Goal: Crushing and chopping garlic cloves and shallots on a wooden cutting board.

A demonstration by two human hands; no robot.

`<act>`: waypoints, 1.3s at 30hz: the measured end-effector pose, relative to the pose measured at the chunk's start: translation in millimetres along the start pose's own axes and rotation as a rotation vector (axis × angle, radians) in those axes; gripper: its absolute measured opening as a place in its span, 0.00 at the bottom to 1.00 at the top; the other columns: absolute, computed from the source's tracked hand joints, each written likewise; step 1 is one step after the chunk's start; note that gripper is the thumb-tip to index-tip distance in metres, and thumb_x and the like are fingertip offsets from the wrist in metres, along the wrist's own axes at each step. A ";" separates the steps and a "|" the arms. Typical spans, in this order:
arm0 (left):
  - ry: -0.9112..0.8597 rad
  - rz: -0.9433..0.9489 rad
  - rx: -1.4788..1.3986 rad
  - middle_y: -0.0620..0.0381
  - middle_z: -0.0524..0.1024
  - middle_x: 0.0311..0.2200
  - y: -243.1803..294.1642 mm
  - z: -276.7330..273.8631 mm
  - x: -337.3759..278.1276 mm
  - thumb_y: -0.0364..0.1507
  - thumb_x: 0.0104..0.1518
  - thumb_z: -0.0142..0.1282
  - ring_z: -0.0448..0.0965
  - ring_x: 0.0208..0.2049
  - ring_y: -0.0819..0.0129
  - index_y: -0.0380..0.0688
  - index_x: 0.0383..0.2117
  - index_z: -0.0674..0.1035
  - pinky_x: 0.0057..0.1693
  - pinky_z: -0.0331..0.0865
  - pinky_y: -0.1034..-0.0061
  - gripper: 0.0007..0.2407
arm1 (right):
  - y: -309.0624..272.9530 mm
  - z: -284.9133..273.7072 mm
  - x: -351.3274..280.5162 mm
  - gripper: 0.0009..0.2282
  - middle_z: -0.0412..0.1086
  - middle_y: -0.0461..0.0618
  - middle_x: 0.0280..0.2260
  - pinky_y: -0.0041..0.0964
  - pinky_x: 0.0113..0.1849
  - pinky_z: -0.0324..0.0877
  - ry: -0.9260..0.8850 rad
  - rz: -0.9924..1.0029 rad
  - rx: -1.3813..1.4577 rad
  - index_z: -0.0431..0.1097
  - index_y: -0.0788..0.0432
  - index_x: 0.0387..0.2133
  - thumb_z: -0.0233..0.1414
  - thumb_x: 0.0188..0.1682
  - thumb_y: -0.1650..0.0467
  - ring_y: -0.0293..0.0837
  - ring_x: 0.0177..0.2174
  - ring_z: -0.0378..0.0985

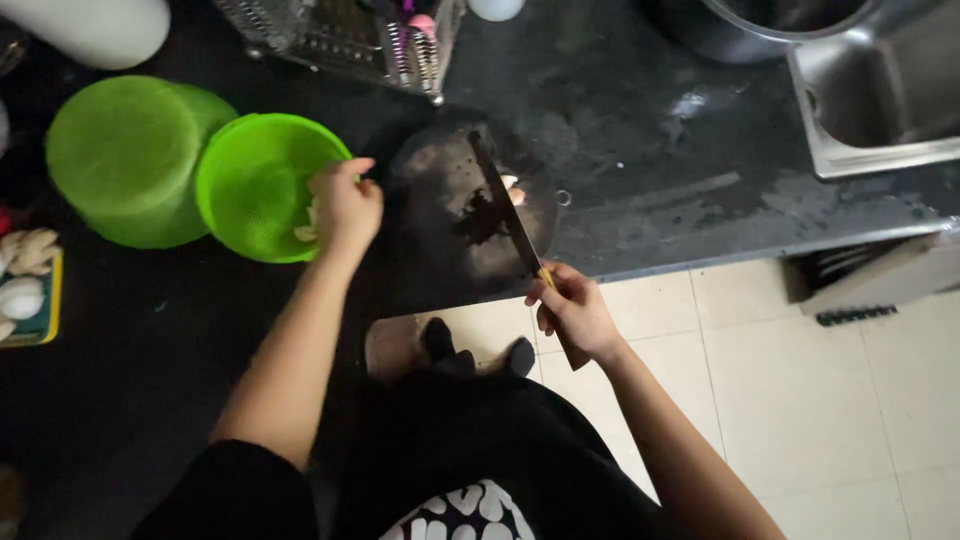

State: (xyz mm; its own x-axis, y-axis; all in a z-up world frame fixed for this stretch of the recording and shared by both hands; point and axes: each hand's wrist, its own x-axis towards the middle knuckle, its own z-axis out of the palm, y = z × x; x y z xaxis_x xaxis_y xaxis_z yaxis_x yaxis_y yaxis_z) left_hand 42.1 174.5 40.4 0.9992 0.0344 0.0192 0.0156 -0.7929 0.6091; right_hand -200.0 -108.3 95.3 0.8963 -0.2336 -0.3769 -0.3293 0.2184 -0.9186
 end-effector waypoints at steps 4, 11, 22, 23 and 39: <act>0.059 0.083 -0.075 0.46 0.76 0.39 -78.3 -40.0 16.7 0.21 0.57 0.58 0.80 0.47 0.46 0.44 0.43 0.85 0.58 0.72 0.59 0.09 | -16.0 18.3 8.7 0.13 0.76 0.65 0.23 0.41 0.17 0.76 -0.080 0.067 -0.160 0.75 0.68 0.47 0.57 0.50 0.73 0.49 0.14 0.78; -0.150 0.172 0.067 0.57 0.83 0.38 -80.2 -59.4 10.5 0.27 0.61 0.62 0.82 0.47 0.56 0.54 0.40 0.86 0.54 0.75 0.62 0.05 | -6.6 22.2 26.0 0.17 0.78 0.68 0.27 0.44 0.17 0.78 -0.073 0.094 -0.270 0.69 0.70 0.54 0.54 0.54 0.70 0.52 0.16 0.79; -0.394 0.259 0.371 0.46 0.77 0.52 -59.9 -62.4 14.6 0.29 0.61 0.59 0.81 0.51 0.41 0.45 0.51 0.84 0.58 0.76 0.51 0.13 | -2.3 15.4 27.7 0.18 0.77 0.66 0.27 0.42 0.19 0.79 -0.061 0.133 -0.343 0.68 0.66 0.56 0.53 0.55 0.69 0.48 0.16 0.77; -0.378 0.265 0.404 0.47 0.77 0.51 -67.1 -57.6 16.0 0.29 0.60 0.60 0.81 0.49 0.41 0.45 0.49 0.84 0.56 0.76 0.50 0.12 | -0.8 15.6 28.3 0.19 0.77 0.66 0.27 0.41 0.19 0.79 -0.067 0.139 -0.340 0.66 0.67 0.58 0.52 0.55 0.68 0.47 0.16 0.76; -0.454 -0.018 -0.621 0.50 0.86 0.28 61.3 97.0 -69.7 0.35 0.54 0.71 0.86 0.27 0.65 0.43 0.39 0.86 0.34 0.79 0.79 0.12 | -4.7 22.0 -5.9 0.17 0.77 0.62 0.38 0.57 0.42 0.77 0.288 -0.431 -0.857 0.75 0.50 0.55 0.58 0.52 0.68 0.65 0.41 0.81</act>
State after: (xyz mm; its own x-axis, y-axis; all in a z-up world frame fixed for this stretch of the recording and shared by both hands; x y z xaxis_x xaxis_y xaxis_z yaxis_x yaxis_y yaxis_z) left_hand -23.1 64.5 -0.5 0.9179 -0.3153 -0.2410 0.1432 -0.3033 0.9421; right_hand -197.3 -87.1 104.5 0.9210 -0.3772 0.0977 -0.1979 -0.6689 -0.7166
